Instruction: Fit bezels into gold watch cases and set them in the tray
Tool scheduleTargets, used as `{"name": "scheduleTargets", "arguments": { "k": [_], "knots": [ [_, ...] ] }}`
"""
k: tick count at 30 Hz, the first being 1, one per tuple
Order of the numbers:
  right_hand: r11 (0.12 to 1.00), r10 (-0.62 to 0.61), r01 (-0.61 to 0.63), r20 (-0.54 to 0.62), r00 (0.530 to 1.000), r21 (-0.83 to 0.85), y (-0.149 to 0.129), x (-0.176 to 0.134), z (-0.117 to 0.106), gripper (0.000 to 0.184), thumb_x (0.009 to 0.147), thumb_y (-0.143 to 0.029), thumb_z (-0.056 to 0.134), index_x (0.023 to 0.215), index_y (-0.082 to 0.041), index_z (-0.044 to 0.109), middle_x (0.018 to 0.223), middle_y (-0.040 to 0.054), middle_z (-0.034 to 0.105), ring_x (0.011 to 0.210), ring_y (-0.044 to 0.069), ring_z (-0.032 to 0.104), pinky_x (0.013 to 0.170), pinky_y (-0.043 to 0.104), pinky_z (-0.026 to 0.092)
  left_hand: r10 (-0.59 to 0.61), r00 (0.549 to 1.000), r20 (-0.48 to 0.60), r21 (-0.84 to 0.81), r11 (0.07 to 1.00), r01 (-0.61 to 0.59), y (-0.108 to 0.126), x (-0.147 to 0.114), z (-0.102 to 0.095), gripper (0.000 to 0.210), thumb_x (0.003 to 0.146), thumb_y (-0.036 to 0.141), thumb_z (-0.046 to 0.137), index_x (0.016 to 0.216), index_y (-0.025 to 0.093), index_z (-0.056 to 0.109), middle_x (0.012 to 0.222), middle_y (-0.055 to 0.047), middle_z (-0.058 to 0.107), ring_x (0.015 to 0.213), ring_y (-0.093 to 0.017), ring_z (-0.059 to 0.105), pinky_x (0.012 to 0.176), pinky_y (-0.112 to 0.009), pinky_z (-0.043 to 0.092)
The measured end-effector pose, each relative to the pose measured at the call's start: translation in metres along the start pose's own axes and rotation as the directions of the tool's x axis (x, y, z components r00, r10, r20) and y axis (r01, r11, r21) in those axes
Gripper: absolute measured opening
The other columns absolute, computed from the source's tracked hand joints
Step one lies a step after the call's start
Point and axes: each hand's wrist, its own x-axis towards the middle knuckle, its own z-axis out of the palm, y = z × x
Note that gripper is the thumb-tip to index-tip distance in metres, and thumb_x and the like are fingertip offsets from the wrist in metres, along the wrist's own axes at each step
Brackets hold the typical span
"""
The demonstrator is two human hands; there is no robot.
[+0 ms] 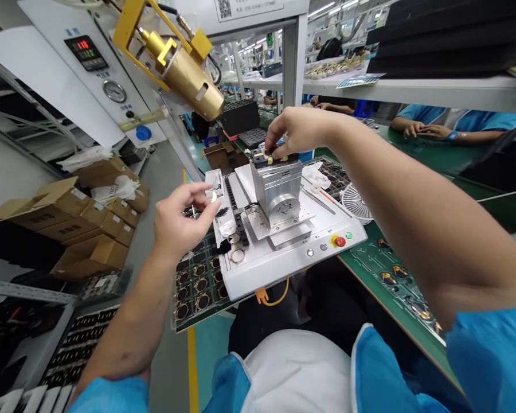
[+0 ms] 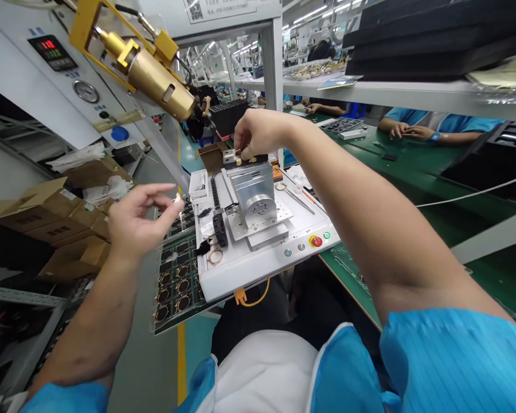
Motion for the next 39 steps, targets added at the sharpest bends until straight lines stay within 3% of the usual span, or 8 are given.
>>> {"name": "scheduleTargets", "arguments": {
  "k": [6,13,17,21,24,30,33,39],
  "knots": [
    [0.945,0.088,0.04,-0.37,0.925,0.326,0.011,-0.031,0.014,0.032,0.069,-0.026,0.094,0.091,-0.014,0.074,0.087,0.0039,0.075,0.083,0.017,0.071,0.083,0.033,0.063,0.118,0.977,0.177,0.039,0.991,-0.127,0.018,0.107,0.069,0.017,0.08,0.019,0.078,0.096,0.017,0.075,0.069,0.002,0.068,0.069,-0.017,0.07,0.083,-0.038,0.062],
    [0.863,0.252,0.006,-0.441,0.862,0.504,-0.006,-0.12,0.024,0.033,0.077,-0.036,0.089,0.098,-0.018,0.07,0.102,0.0082,0.075,0.096,0.022,0.074,0.094,0.04,0.063,0.135,0.941,0.311,-0.064,0.991,-0.121,0.002,0.189,0.166,0.038,0.075,0.04,0.09,0.071,0.01,0.066,0.092,-0.005,0.068,0.101,-0.03,0.076,0.099,-0.052,0.057],
    [0.746,0.425,-0.041,-0.429,0.797,0.665,-0.001,-0.201,0.044,0.039,0.076,-0.044,0.09,0.102,-0.022,0.073,0.105,0.0084,0.077,0.101,0.025,0.075,0.093,0.042,0.064,0.147,0.907,0.394,0.038,0.984,-0.176,0.007,0.184,0.139,0.035,0.08,0.042,0.085,0.072,0.012,0.07,0.086,-0.007,0.071,0.094,-0.028,0.076,0.095,-0.047,0.06],
    [0.561,0.654,-0.202,-0.28,0.703,0.803,0.019,-0.279,0.089,0.043,0.073,-0.049,0.093,0.102,-0.022,0.076,0.103,0.0092,0.078,0.096,0.026,0.075,0.084,0.037,0.064,0.134,0.785,0.605,-0.007,0.987,-0.163,0.017,0.157,0.095,0.019,0.086,0.036,0.075,0.087,0.017,0.079,0.101,-0.008,0.078,0.103,-0.027,0.074,0.098,-0.041,0.056],
    [0.395,0.769,-0.303,-0.131,0.626,0.867,0.029,-0.315,0.126,0.047,0.071,-0.052,0.093,0.101,-0.021,0.077,0.103,0.0104,0.078,0.091,0.025,0.074,0.08,0.034,0.063,0.101,0.78,0.617,-0.055,0.995,-0.084,0.019,0.144,0.087,0.022,0.087,0.036,0.069,0.086,0.017,0.079,0.105,-0.009,0.079,0.105,-0.027,0.072,0.096,-0.04,0.054],
    [0.243,0.809,-0.356,0.014,0.587,0.902,0.023,-0.333,0.158,0.05,0.067,-0.055,0.095,0.098,-0.02,0.077,0.102,0.0111,0.078,0.093,0.025,0.073,0.079,0.032,0.06,0.028,0.761,0.648,0.054,0.995,-0.082,0.024,0.157,0.091,0.019,0.082,0.035,0.072,0.085,0.018,0.08,0.1,-0.01,0.08,0.1,-0.028,0.072,0.095,-0.042,0.053],
    [0.246,0.806,-0.357,0.014,0.592,0.901,0.019,-0.333,0.157,0.05,0.067,-0.055,0.094,0.098,-0.02,0.075,0.103,0.0114,0.078,0.094,0.025,0.073,0.08,0.033,0.06,0.008,0.729,0.684,0.081,0.993,-0.087,0.027,0.157,0.087,0.023,0.085,0.04,0.071,0.087,0.019,0.08,0.1,-0.009,0.08,0.101,-0.029,0.072,0.097,-0.044,0.052],
    [0.325,0.822,-0.446,-0.017,0.569,0.834,0.032,-0.333,0.168,0.059,0.069,-0.055,0.087,0.111,-0.018,0.068,0.104,0.0126,0.076,0.09,0.027,0.074,0.083,0.04,0.061,0.134,0.778,0.614,0.061,0.975,-0.215,0.015,0.113,0.092,0.067,0.078,0.059,0.079,0.129,0.017,0.065,0.141,-0.016,0.067,0.134,-0.037,0.06,0.112,-0.05,0.047]
  ]
}}
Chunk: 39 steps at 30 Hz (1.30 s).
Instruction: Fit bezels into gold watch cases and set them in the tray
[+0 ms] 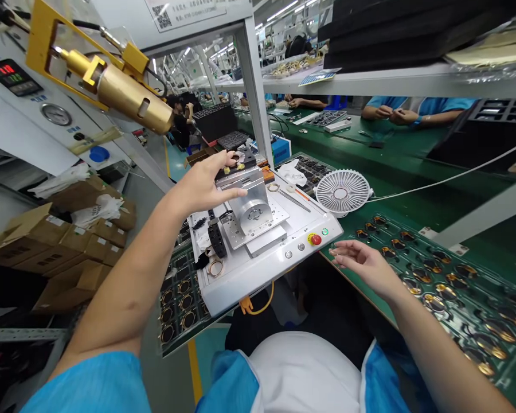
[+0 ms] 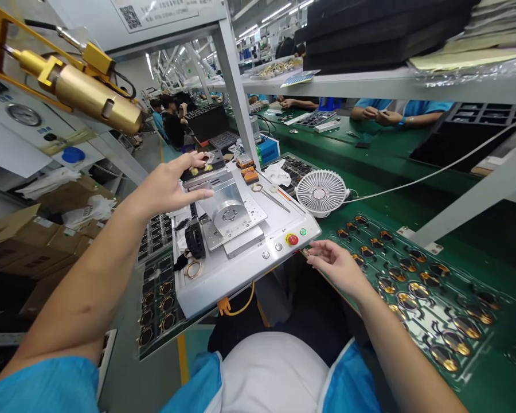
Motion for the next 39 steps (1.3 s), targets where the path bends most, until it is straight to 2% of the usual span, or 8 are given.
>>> {"name": "scheduleTargets", "arguments": {
  "k": [8,13,19,22,27,32,36,39],
  "knots": [
    [0.676,-0.049,0.099,0.089,0.995,-0.73,0.009,0.019,0.024,0.079,0.087,-0.029,0.064,0.161,-0.018,0.037,0.098,0.0088,0.076,0.084,0.029,0.072,0.08,0.039,0.053,0.105,0.972,-0.211,-0.071,0.99,-0.122,0.002,-0.033,0.019,0.073,0.087,0.069,0.067,0.141,0.022,0.057,0.159,-0.016,0.051,0.154,-0.037,0.039,0.125,-0.061,0.032],
    [0.601,-0.054,0.125,0.116,0.992,-0.789,0.016,0.017,0.032,0.088,0.091,-0.029,0.062,0.167,-0.015,0.019,0.102,0.0106,0.076,0.087,0.031,0.073,0.076,0.037,0.051,0.071,0.883,-0.465,-0.357,0.897,-0.26,0.037,-0.117,0.087,0.041,0.09,0.046,0.076,0.126,0.028,0.068,0.134,-0.007,0.072,0.129,-0.027,0.067,0.115,-0.052,0.051],
    [0.747,-0.045,0.127,0.14,0.989,-0.652,0.011,0.019,0.016,0.086,0.084,-0.029,0.072,0.159,-0.017,0.033,0.089,0.0034,0.074,0.073,0.023,0.071,0.07,0.033,0.055,-0.436,0.893,0.11,-0.892,0.353,0.282,0.09,-0.193,0.205,0.035,0.091,0.038,0.077,0.12,0.02,0.07,0.119,-0.014,0.078,0.113,-0.027,0.075,0.105,-0.046,0.058],
    [0.849,-0.113,0.208,0.219,0.969,-0.486,0.004,-0.001,0.02,0.074,0.081,-0.034,0.08,0.146,-0.02,0.05,0.091,0.0032,0.075,0.078,0.021,0.073,0.076,0.034,0.059,-0.419,0.84,0.344,-0.92,0.027,0.391,0.112,-0.206,0.238,0.046,0.087,0.043,0.08,0.125,0.019,0.067,0.119,-0.016,0.078,0.111,-0.029,0.076,0.105,-0.048,0.058],
    [0.919,-0.347,0.382,0.262,0.901,-0.094,0.016,-0.046,0.069,0.083,0.067,-0.053,0.095,0.136,-0.023,0.06,0.108,0.0086,0.077,0.1,0.025,0.075,0.095,0.042,0.058,-0.321,0.868,0.38,-0.908,-0.307,0.285,0.127,-0.207,0.259,0.058,0.076,0.044,0.091,0.126,0.025,0.069,0.123,-0.014,0.078,0.115,-0.031,0.075,0.105,-0.051,0.056],
    [0.862,-0.482,0.499,0.156,0.862,-0.089,0.031,-0.059,0.1,0.082,0.062,-0.06,0.096,0.128,-0.023,0.066,0.105,0.0092,0.075,0.099,0.025,0.071,0.086,0.038,0.059,-0.34,0.833,0.436,-0.864,-0.418,0.281,0.127,-0.199,0.258,0.055,0.063,0.037,0.099,0.112,0.025,0.076,0.111,-0.01,0.081,0.106,-0.033,0.077,0.1,-0.052,0.059],
    [0.737,-0.574,0.637,0.288,0.767,-0.228,0.023,-0.04,0.074,0.064,0.071,-0.053,0.094,0.123,-0.023,0.07,0.109,0.011,0.075,0.103,0.027,0.069,0.092,0.043,0.058,-0.412,0.802,0.432,-0.88,-0.387,0.275,0.125,-0.198,0.255,0.047,0.064,0.028,0.098,0.107,0.025,0.078,0.111,-0.008,0.081,0.102,-0.029,0.079,0.099,-0.048,0.06],
    [0.697,-0.473,0.408,0.05,0.88,-0.59,0.015,-0.002,0.025,0.027,0.09,-0.039,0.081,0.109,-0.021,0.073,0.11,0.0105,0.075,0.106,0.027,0.069,0.099,0.044,0.055,-0.476,0.769,0.426,-0.89,-0.372,0.263,0.122,-0.203,0.254,0.043,0.066,0.027,0.096,0.105,0.024,0.078,0.109,-0.006,0.08,0.098,-0.026,0.079,0.096,-0.044,0.061]
  ]
}}
